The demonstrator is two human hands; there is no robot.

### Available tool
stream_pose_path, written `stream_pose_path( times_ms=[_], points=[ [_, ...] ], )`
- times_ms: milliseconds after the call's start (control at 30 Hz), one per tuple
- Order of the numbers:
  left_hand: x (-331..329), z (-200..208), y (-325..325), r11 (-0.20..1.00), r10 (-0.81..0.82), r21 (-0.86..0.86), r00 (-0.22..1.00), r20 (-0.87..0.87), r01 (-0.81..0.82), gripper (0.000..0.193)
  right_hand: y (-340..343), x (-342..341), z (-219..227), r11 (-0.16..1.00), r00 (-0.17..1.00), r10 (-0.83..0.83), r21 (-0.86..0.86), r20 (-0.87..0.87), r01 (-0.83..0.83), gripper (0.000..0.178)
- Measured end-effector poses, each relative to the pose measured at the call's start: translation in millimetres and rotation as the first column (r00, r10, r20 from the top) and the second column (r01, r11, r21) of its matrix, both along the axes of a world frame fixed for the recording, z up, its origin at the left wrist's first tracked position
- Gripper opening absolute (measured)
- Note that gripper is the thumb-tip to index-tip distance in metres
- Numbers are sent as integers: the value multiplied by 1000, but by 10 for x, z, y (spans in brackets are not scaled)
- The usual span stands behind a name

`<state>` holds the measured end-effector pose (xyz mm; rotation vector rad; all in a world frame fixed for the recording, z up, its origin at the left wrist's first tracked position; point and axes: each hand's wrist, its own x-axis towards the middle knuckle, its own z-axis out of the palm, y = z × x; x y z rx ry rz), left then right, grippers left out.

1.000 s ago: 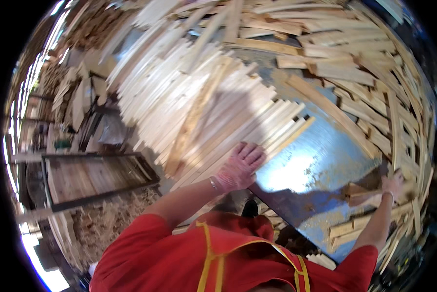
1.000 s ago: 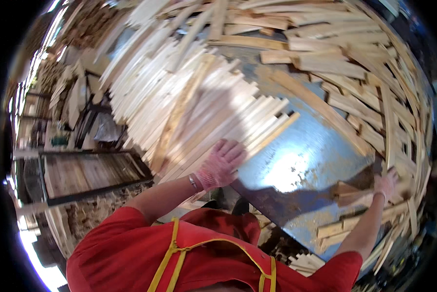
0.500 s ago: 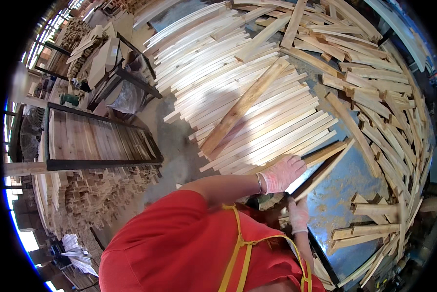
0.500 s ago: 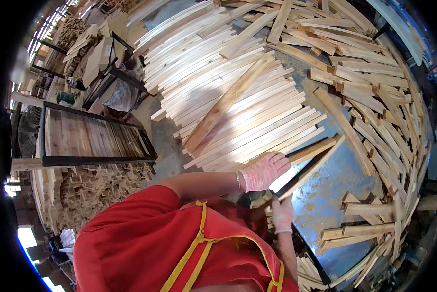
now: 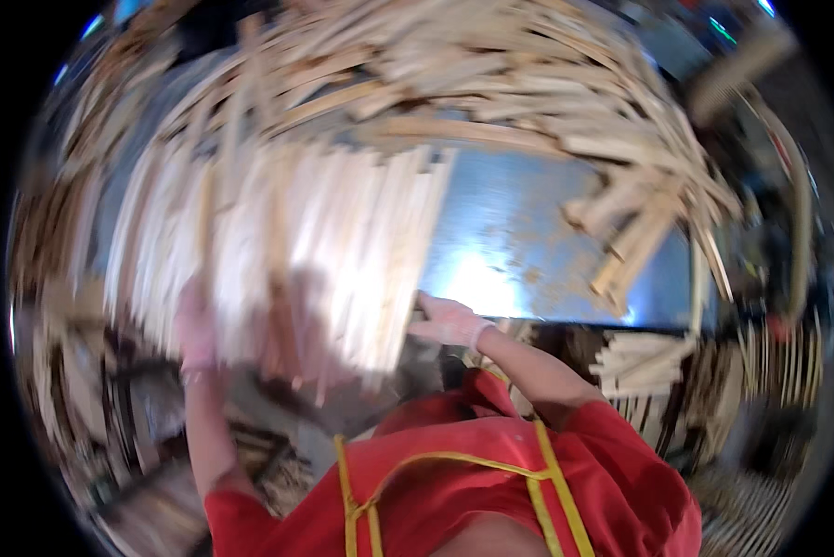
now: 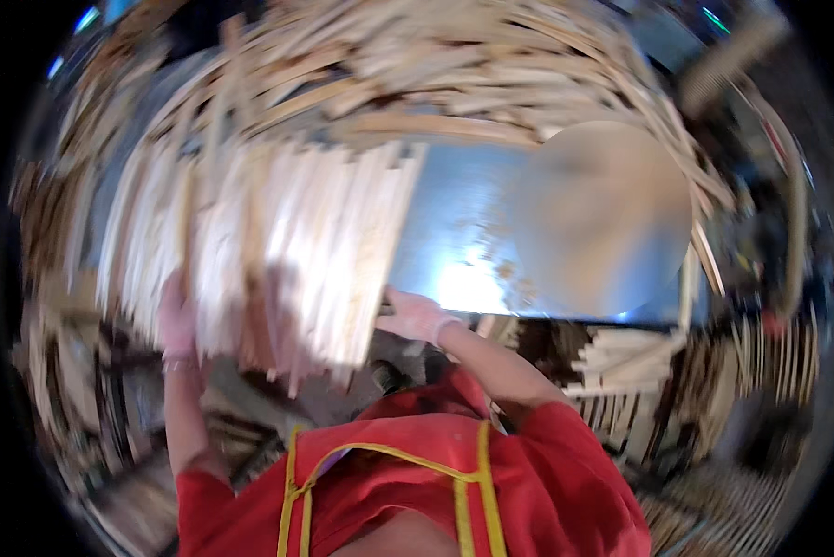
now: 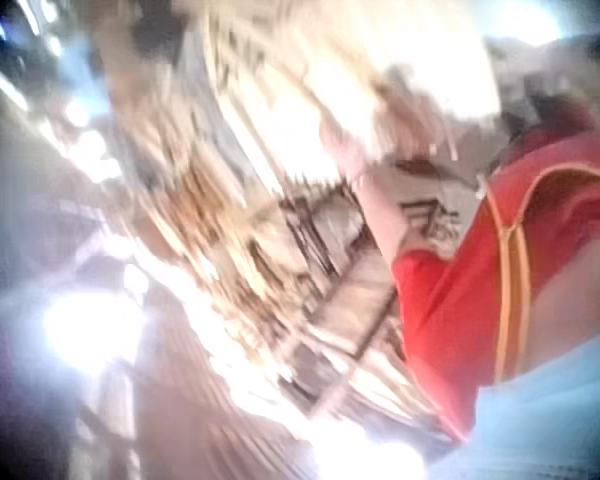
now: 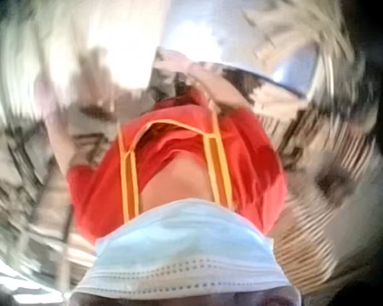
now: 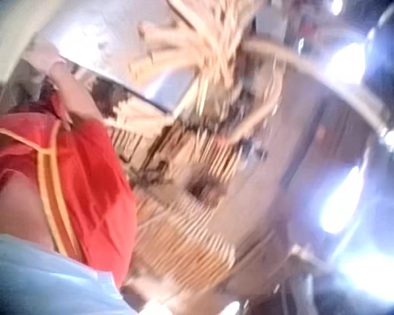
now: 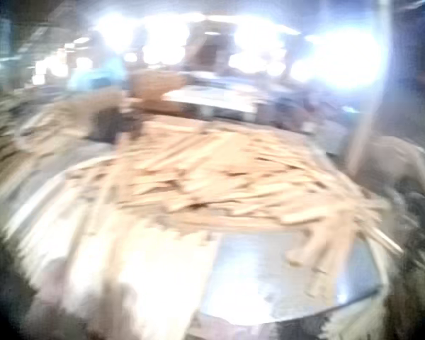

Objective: The person repeatedly picks up thin wooden strips from a large pile on a metal table, aligns them, and places them into a neat stack. The person handles the strips one at a time or in small groups, continuously clearing the disorganized pile and building an orderly stack.

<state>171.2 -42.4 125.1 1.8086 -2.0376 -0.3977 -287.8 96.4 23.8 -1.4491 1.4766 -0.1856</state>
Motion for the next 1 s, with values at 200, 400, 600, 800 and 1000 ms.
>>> stream_pose_path(
  times_ms=[200,400,600,800,1000],
  points=[
    [-290,-487,78,986,58,-158,801,596,47,53,-16,-1089,457,820,827,-562,-115,22,561,79],
    [-2195,-1178,659,885,-407,-109,866,289,452,65,-29,-3529,198,241,78,-969,-812,-236,532,52],
    [-2843,-1139,791,861,-483,-23,831,277,509,53,167,-4310,185,223,-67,-860,-491,-506,842,92],
    [-2938,-1018,770,844,-494,-84,829,263,530,42,522,-3722,82,-53,-123,-667,118,735,992,69],
    [-2896,-1024,798,867,-466,-50,843,269,496,46,1017,-1586,-159,348,-79,-723,460,686,817,72]
  ],
)
